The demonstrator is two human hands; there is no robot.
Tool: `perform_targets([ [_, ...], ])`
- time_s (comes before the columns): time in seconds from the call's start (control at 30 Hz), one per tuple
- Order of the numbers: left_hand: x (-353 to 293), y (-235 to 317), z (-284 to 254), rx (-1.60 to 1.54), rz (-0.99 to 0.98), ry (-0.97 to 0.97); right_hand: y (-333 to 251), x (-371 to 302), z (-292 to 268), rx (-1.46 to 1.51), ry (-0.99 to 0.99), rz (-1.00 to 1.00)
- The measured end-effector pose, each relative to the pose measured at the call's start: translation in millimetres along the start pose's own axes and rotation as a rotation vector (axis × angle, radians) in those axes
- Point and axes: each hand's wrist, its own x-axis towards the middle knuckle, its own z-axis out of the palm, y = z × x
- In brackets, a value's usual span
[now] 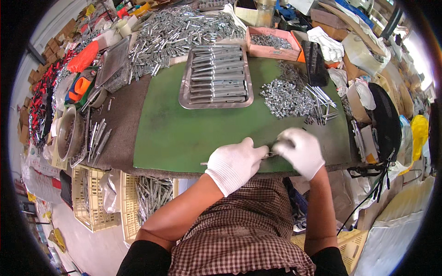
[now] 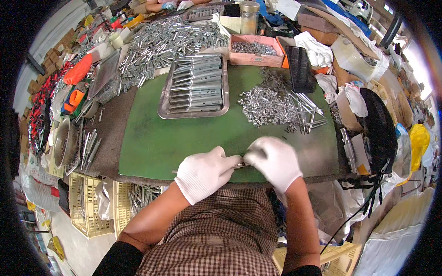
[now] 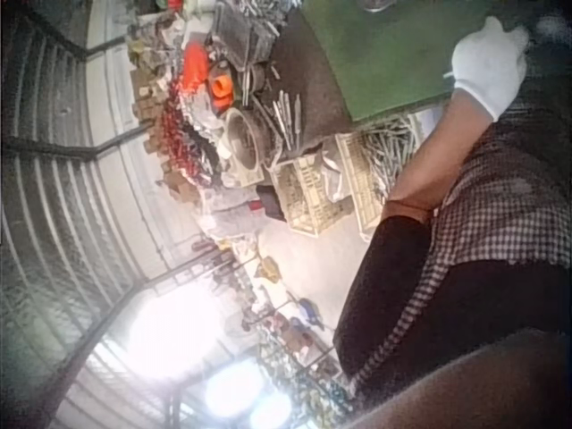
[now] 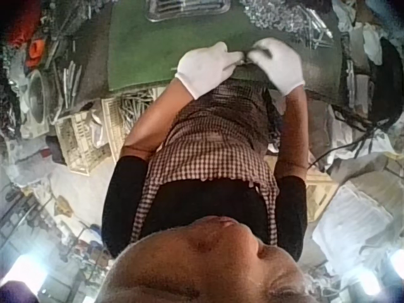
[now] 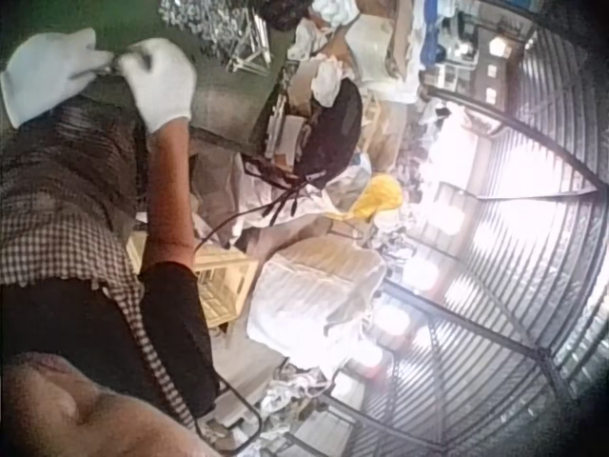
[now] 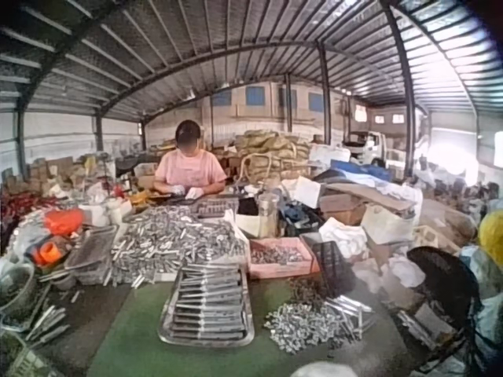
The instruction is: Assembling small metal rods and screws by hand.
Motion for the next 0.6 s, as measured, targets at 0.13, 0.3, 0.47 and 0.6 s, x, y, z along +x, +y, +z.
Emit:
perform_targets([
  [0.13, 2.3, 5.0, -6.5, 0.031, 0.003, -0.053, 45.6, 26.6, -13.5, -0.157, 0.366, 0.337],
  [0.3, 1.4, 2.3, -1.9, 0.011, -0.012, -0.067, 53.3, 41.5, -14.6, -0.442, 0.244, 0.361],
  [0.47, 2.4, 4.9, -4.7, 0.015, -0.006, -0.042, 39.7, 30.0, -11.8, -0.575, 0.143, 0.358],
  [0.6, 1.0, 1.2, -4.0, 0.015, -0.020, -0.063, 19.7, 7.5, -1.8, -0.266, 0.141, 0.188],
])
